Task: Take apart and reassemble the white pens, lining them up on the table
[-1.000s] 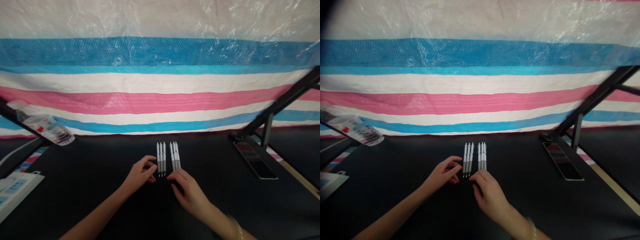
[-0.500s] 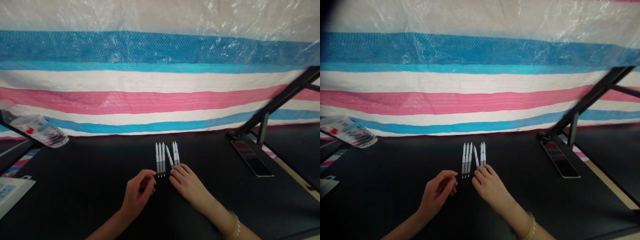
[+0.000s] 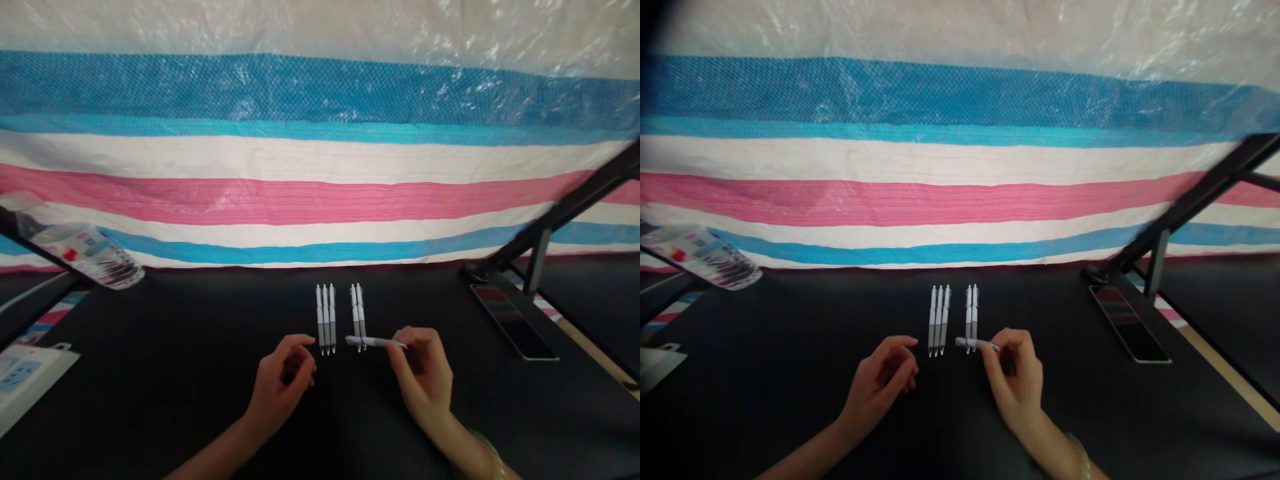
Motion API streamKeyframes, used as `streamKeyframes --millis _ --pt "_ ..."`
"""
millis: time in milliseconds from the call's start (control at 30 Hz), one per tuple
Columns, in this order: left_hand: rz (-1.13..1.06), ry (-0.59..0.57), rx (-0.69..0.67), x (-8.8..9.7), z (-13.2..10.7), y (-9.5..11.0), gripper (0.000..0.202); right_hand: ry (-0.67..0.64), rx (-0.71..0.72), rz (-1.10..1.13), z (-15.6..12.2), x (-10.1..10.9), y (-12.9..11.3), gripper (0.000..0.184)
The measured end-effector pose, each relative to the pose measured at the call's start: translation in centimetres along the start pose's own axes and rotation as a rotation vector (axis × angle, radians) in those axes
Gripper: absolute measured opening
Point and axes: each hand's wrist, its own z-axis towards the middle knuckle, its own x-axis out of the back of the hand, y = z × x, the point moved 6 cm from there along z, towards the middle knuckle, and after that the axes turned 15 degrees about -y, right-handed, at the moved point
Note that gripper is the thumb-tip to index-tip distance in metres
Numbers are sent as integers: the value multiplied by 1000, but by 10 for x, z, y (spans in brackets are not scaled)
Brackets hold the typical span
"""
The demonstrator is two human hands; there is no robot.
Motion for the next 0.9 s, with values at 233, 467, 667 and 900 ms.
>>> streamKeyframes --millis 233,467,667,900 --pt "-185 -97 91 -6 4 -7 40 -99 -400 661 -9 -32 25 23" --pt "17 43 -1 4 -2 2 40 -90 -561 822 -7 -33 23 37" --pt "-24 11 -15 -2 -5 5 5 -112 -722 968 -21 -43 33 40" --pt "-143 106 114 2 -2 -7 15 -221 -649 986 -29 -49 38 37"
